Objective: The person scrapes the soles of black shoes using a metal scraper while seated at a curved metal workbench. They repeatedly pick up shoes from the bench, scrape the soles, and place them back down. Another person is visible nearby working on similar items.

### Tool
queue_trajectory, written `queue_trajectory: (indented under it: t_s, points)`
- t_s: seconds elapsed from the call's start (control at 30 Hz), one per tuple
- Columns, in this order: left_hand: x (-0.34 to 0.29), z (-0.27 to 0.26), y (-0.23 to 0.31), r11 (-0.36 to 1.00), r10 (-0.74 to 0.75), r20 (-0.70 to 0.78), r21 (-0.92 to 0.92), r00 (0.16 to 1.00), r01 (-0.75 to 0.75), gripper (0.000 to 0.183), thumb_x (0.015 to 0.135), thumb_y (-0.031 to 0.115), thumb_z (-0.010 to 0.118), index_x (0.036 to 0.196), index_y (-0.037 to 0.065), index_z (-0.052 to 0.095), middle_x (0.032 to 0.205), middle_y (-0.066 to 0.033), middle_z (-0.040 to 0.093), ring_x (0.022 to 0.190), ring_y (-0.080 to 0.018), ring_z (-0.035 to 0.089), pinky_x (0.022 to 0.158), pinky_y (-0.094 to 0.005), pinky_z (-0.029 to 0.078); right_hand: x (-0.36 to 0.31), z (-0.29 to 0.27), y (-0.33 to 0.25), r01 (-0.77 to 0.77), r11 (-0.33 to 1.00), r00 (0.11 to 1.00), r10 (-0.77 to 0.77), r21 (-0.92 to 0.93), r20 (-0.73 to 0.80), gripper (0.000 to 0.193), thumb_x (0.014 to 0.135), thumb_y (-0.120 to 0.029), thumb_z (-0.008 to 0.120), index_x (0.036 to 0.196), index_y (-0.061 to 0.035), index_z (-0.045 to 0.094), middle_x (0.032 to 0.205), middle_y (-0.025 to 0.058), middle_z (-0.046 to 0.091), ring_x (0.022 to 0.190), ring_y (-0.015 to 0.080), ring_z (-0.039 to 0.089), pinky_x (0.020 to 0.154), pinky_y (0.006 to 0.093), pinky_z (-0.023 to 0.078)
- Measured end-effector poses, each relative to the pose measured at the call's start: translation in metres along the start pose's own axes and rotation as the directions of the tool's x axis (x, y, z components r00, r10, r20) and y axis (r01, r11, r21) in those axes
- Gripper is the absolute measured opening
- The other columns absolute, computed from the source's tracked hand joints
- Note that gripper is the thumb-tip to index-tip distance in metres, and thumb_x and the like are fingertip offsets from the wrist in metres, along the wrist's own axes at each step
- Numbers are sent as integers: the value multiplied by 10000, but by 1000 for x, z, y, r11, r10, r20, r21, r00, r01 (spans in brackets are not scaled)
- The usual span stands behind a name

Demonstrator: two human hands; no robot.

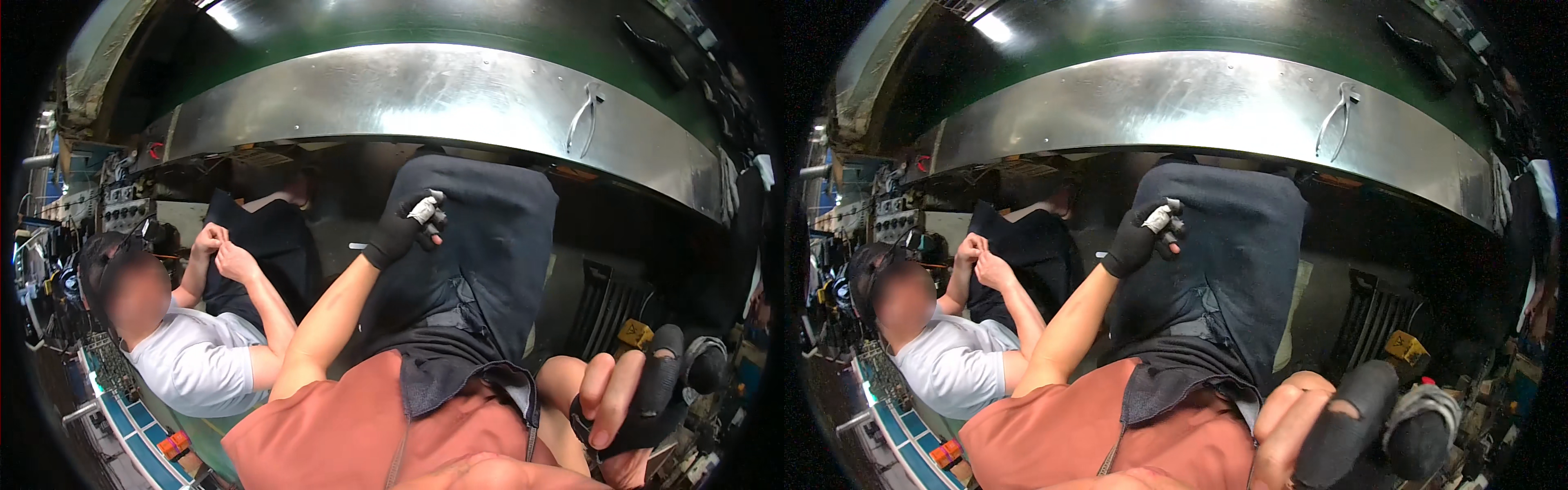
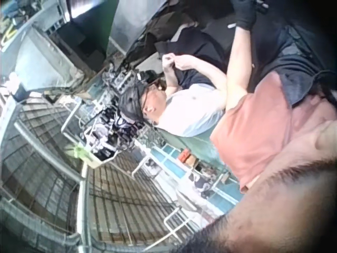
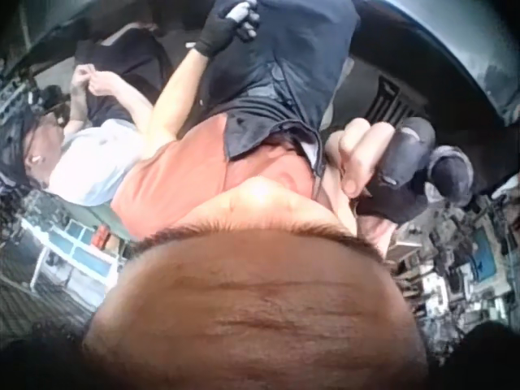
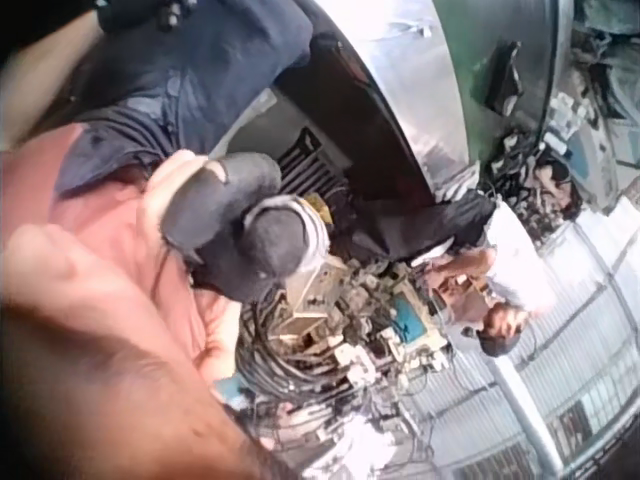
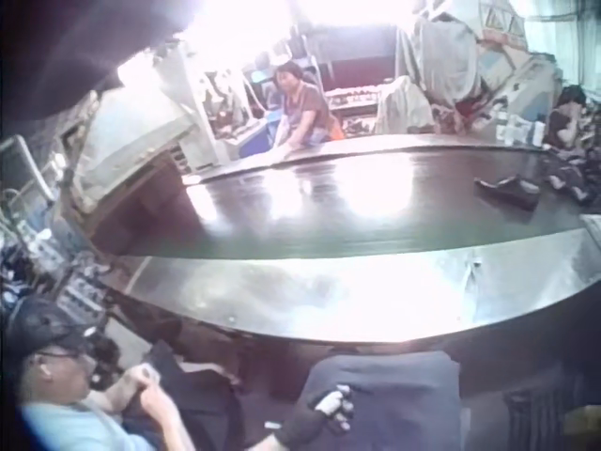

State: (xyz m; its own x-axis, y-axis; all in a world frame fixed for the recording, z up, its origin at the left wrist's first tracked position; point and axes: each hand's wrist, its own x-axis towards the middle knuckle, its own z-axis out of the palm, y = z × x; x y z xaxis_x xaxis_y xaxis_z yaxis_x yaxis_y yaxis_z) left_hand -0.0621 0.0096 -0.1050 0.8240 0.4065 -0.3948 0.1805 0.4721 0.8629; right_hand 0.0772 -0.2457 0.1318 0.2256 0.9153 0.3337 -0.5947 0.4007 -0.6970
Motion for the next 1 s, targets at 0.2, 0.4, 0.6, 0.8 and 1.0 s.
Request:
queue_trajectory:
  t_s: [0.2, 0.4, 0.6, 0.8, 1.0]
  points:
    - [0, -4, 1, 1000, -11, 1, 2, 1000, 11, 301, 988, 222, 506, 1223, 38, 550, 887, -85, 650, 628, -145, 650, 507, -248, 499, 13, 23, 12, 158, 878, 847, -356, -451, -395, 436, 795, -138, 700, 1154, 12, 504, 914, 100, 591, 828, 208, 597, 601, 240, 471]
    - [0, -4, -3, 995, 95, 8, -18, 995, -95, 320, 996, 218, 478, 1224, 3, 546, 887, -116, 657, 604, -187, 652, 475, -274, 514, -39, -151, 160, -539, -222, 765, -533, -812, -362, 495, 775, -196, 702, 1183, 16, 521, 1160, 165, 534, 996, 307, 540, 866, 383, 451]
    - [-4, -8, -5, 994, 99, -22, -43, 995, -100, 314, 994, 207, 481, 1225, 7, 551, 896, -123, 657, 597, -190, 652, 468, -275, 522, -53, -159, 180, -480, -275, 826, -460, -833, -324, 478, 782, -221, 659, 1176, 14, 526, 1261, 194, 499, 1167, 377, 467, 1008, 460, 369]
    - [-1, 8, -5, 989, 136, 47, -66, 990, -132, 299, 990, 203, 495, 1213, 15, 559, 894, -116, 660, 612, -184, 653, 494, -281, 524, -96, -226, 222, -624, -317, 779, -328, -715, -535, 557, 816, -313, 627, 1224, 36, 477, 1273, 291, 477, 1180, 444, 470, 999, 502, 387]
    - [-20, 21, 3, 984, 176, -69, 27, 982, -175, 279, 988, 193, 503, 1193, 17, 572, 893, -104, 662, 629, -165, 644, 526, -271, 521, -67, -236, 240, -655, -218, 755, -209, -723, -621, 597, 818, -375, 623, 1235, 34, 495, 1236, 314, 500, 1135, 461, 507, 979, 499, 413]
